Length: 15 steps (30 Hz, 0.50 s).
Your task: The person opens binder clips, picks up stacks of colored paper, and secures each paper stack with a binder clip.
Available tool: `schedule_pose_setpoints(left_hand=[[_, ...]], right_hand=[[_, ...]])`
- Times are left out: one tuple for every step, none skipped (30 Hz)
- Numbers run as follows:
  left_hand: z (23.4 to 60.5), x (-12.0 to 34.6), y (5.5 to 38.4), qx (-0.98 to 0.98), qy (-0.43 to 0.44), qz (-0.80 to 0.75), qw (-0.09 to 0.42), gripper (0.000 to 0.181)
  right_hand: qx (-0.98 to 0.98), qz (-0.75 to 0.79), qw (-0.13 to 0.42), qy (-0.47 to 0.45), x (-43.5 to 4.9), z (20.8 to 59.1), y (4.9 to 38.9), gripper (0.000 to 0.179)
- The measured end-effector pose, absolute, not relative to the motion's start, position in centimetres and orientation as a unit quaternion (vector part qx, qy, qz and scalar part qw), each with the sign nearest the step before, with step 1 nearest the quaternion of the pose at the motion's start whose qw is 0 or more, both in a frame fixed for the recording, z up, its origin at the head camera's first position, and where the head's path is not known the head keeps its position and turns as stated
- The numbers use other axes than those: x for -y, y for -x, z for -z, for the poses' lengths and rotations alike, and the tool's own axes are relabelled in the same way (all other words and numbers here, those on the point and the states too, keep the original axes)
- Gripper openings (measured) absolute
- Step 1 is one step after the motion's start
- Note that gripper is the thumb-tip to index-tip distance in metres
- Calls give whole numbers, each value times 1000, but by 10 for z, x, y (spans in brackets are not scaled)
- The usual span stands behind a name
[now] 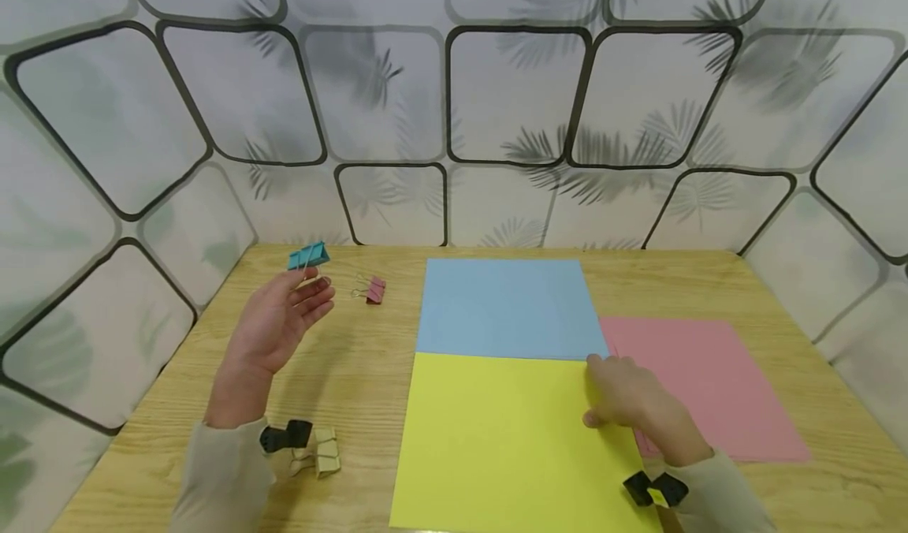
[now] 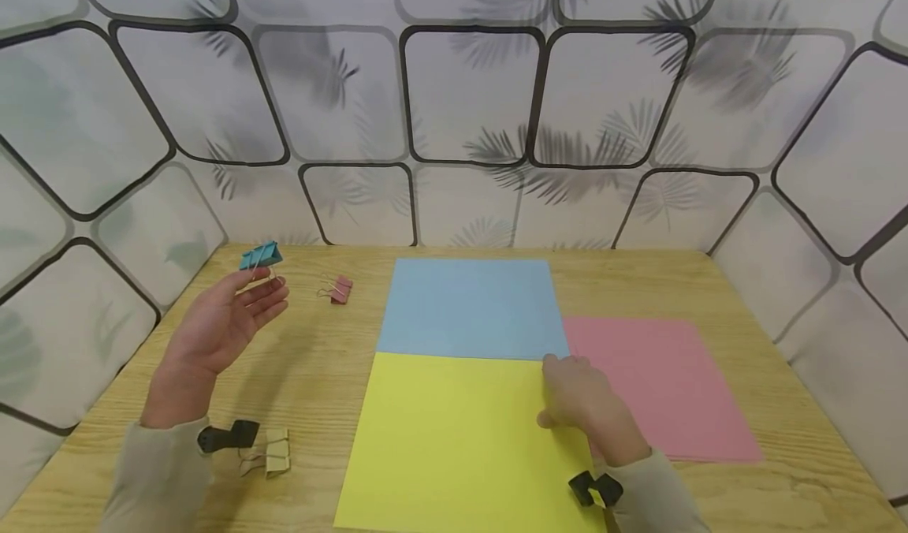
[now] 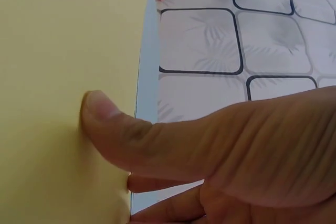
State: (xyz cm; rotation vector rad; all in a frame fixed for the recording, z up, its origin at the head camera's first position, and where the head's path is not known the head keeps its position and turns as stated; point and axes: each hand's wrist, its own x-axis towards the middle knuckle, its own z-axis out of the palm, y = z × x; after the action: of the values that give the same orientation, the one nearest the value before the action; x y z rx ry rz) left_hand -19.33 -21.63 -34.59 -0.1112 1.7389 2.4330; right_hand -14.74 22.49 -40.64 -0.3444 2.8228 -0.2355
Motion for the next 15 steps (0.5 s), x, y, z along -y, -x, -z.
schedule_pose_setpoints(left_hand=[[346, 216, 193, -580, 37, -811, 74, 37], [345, 216, 193, -580, 36, -811, 73, 37], [345, 216, 193, -581, 36, -810, 73, 37], [345, 216, 193, -581, 35, -810, 72, 37], [345, 216, 192, -583, 35, -809, 72, 37], [345, 216, 192, -584, 36, -808, 71, 37], [345, 216, 192, -585, 36, -807, 71, 37], [345, 217, 191, -585, 37, -807, 71, 37], [345, 217, 191, -586, 38, -806, 71, 36], [345, 217, 191, -586, 39, -806, 72, 36], [345, 217, 190, -586, 40, -806, 72, 36], [345, 217, 190, -586, 40, -806, 72, 36], [346, 217, 190, -585, 40, -807, 73, 36], [346, 217, 190, -585, 39, -807, 73, 36], [346, 217, 190, -585, 38, -807, 72, 36]], right_hand=[[-979, 85, 144, 120, -225, 406, 147, 66], [-979, 87, 143, 120, -224, 406, 147, 66], [-978, 89, 143, 120, -223, 405, 146, 67], [-978, 91, 143, 119, -222, 404, 146, 67], [-978, 94, 143, 119, -221, 403, 145, 68], [-978, 96, 143, 118, -219, 402, 145, 69], [-978, 97, 143, 118, -218, 402, 144, 69], [-978, 96, 143, 117, -217, 401, 144, 70], [-978, 95, 142, 116, -216, 401, 143, 72], [-979, 93, 140, 114, -216, 401, 143, 74], [-980, 89, 137, 113, -216, 401, 142, 75], [-981, 83, 133, 112, -216, 401, 142, 77], [-982, 75, 129, 113, -216, 401, 142, 78], [-984, 67, 123, 113, -216, 402, 142, 79], [-985, 60, 117, 114, -216, 402, 141, 79]])
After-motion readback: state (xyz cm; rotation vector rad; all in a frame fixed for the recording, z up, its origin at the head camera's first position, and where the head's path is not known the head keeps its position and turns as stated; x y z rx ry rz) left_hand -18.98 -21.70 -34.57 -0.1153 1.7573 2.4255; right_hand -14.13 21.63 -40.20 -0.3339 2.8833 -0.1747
